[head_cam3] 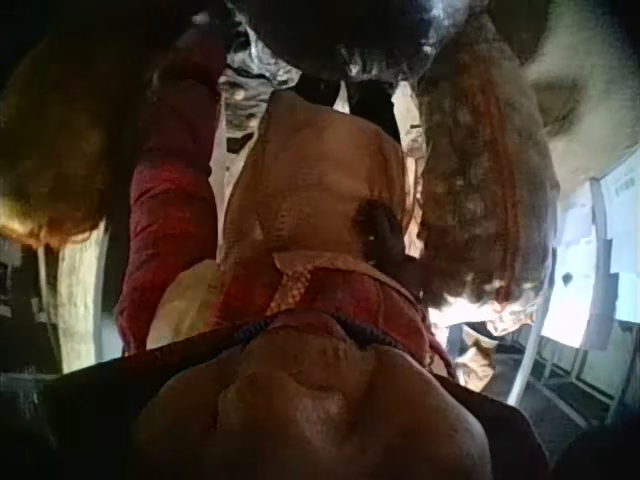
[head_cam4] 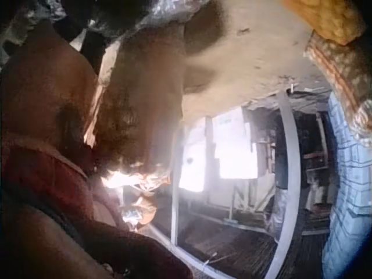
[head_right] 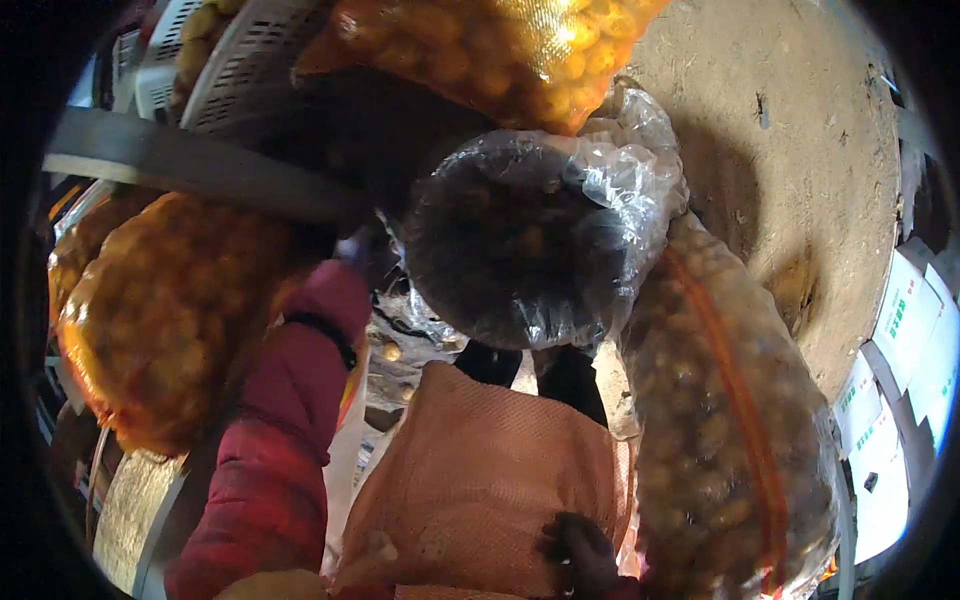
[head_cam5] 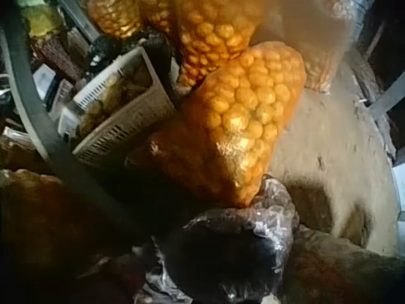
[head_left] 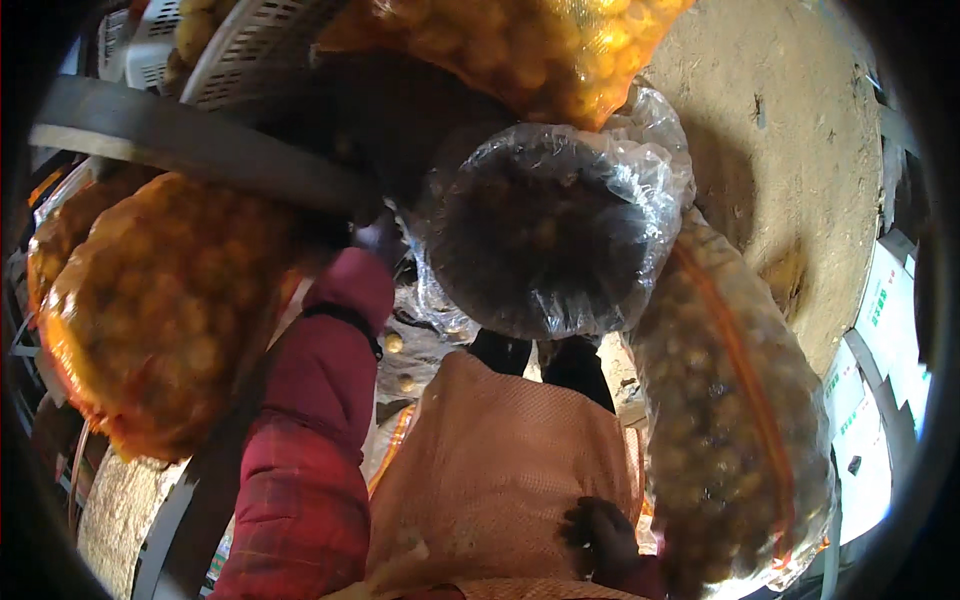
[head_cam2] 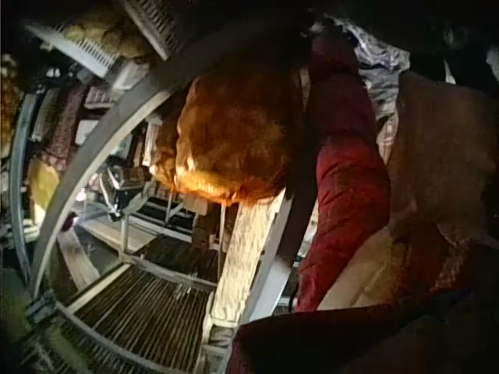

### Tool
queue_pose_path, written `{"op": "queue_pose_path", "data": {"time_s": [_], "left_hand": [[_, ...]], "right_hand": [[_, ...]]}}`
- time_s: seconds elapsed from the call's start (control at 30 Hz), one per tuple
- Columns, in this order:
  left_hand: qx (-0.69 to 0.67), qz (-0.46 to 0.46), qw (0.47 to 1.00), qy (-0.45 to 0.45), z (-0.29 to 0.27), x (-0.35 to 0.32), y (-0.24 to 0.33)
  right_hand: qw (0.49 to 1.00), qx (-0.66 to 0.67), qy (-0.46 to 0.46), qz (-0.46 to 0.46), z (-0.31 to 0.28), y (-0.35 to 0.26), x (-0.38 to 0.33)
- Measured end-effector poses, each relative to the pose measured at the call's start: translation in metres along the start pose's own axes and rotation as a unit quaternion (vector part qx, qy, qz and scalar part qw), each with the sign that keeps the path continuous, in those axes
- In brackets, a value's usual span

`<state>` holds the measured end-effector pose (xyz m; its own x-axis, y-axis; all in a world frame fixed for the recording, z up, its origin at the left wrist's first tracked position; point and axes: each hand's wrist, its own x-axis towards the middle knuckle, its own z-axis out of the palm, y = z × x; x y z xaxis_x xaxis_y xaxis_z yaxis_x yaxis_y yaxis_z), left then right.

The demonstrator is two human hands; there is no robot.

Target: Packing and tying bags of potatoes in a storage area.

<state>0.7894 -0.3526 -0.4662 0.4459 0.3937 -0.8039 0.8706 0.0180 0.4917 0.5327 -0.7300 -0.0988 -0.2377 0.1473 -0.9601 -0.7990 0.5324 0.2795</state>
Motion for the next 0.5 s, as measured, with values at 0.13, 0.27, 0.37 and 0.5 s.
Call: {"op": "queue_pose_path", "data": {"time_s": [0.13,0.27,0.37,0.5], "left_hand": [[-0.011,-0.121,0.992,-0.039,0.0,0.052,-0.017],[0.012,-0.14,0.989,-0.05,0.004,0.068,-0.031],[0.117,-0.046,0.992,0.001,0.01,0.042,-0.02],[0.076,0.084,0.99,0.086,0.022,-0.027,0.046]], "right_hand": [[0.998,-0.038,0.027,0.034,-0.001,-0.001,0.014],[0.996,-0.064,0.04,0.044,-0.002,-0.007,0.019],[0.995,-0.084,0.038,0.045,0.001,-0.012,0.013],[0.993,-0.111,0.02,0.027,0.01,-0.019,0.0]]}}
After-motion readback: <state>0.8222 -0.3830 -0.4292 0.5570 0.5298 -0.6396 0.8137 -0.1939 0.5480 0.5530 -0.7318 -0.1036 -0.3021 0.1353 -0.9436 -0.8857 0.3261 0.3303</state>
